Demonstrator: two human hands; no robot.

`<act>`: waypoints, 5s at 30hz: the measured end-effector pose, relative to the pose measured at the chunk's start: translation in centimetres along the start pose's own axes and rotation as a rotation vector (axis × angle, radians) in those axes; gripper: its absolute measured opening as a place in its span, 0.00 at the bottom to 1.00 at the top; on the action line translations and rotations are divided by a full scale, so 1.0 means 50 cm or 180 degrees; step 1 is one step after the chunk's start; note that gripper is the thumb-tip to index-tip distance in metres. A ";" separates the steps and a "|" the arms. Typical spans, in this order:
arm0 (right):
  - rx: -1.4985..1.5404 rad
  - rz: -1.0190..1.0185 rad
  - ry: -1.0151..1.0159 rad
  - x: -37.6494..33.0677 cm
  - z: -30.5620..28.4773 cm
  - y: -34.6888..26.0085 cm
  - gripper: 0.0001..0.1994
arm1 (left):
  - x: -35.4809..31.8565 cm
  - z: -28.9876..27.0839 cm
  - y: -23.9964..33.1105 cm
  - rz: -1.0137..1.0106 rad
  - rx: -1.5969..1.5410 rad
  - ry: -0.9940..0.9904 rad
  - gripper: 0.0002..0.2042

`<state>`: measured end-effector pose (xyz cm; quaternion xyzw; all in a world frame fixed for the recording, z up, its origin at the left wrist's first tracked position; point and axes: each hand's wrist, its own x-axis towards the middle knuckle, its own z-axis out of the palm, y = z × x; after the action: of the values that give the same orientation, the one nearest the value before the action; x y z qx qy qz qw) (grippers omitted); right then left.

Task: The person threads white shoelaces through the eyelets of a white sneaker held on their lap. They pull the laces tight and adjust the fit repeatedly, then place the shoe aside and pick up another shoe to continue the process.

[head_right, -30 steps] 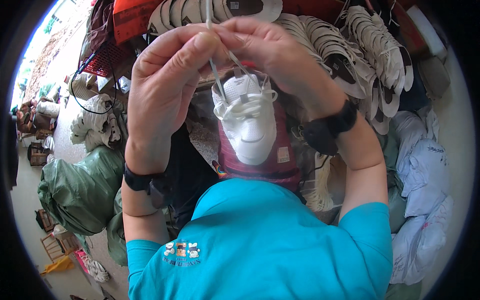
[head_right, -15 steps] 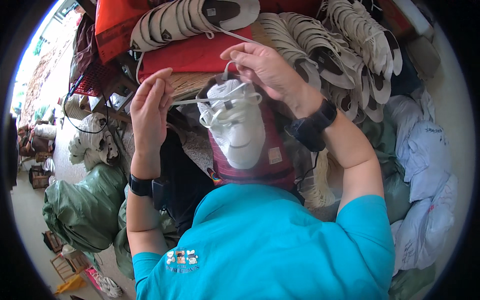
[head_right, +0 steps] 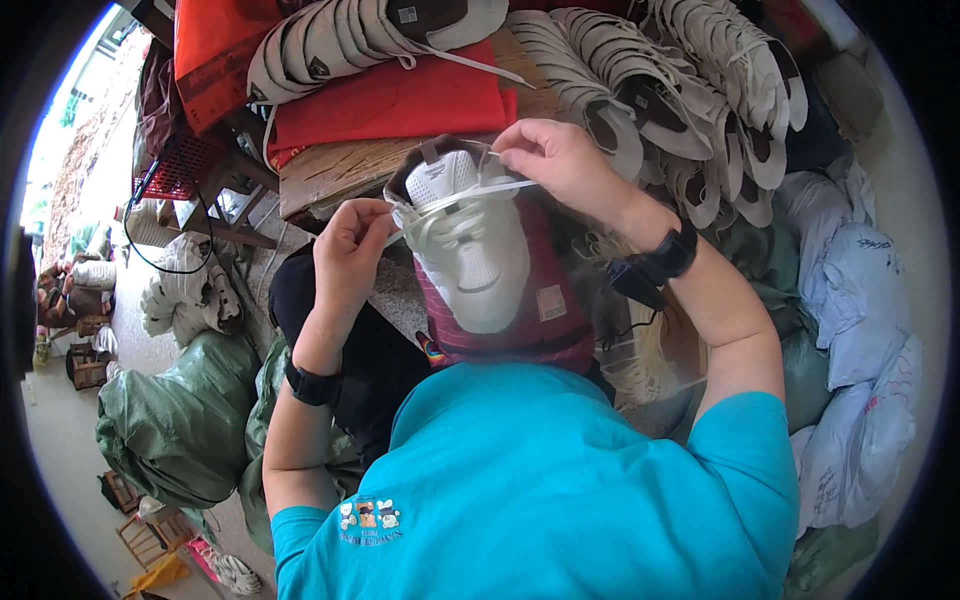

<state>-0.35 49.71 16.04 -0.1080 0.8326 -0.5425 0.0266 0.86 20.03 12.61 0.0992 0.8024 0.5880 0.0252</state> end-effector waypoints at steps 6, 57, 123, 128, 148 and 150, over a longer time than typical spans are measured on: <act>-0.0705 -0.0331 0.0098 -0.001 0.013 0.016 0.07 | 0.008 0.010 -0.010 -0.0081 -0.0196 -0.0017 0.04; -0.1892 0.0185 -0.1497 0.156 0.015 -0.035 0.16 | 0.142 -0.010 0.039 0.0199 0.1568 -0.1022 0.10; 0.1633 0.0832 -0.0858 0.328 -0.070 0.024 0.30 | 0.418 0.151 0.001 -0.0505 -0.2538 -0.0615 0.33; 0.0023 0.0113 -0.0385 0.356 -0.058 0.011 0.27 | 0.387 0.152 0.029 -0.0133 -0.2282 -0.0392 0.31; 0.0737 -0.1483 0.1531 0.479 0.033 0.035 0.22 | 0.356 0.132 0.005 -0.0033 -0.1613 -0.0714 0.16; 0.1171 -0.1110 0.1230 0.486 0.039 0.059 0.22 | 0.365 0.140 0.019 -0.0355 -0.1713 -0.0773 0.15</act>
<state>-24.16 44.04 14.32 -0.1374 0.6792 -0.6908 -0.2064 -15.78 30.34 12.73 0.1144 0.6130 0.7610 0.1786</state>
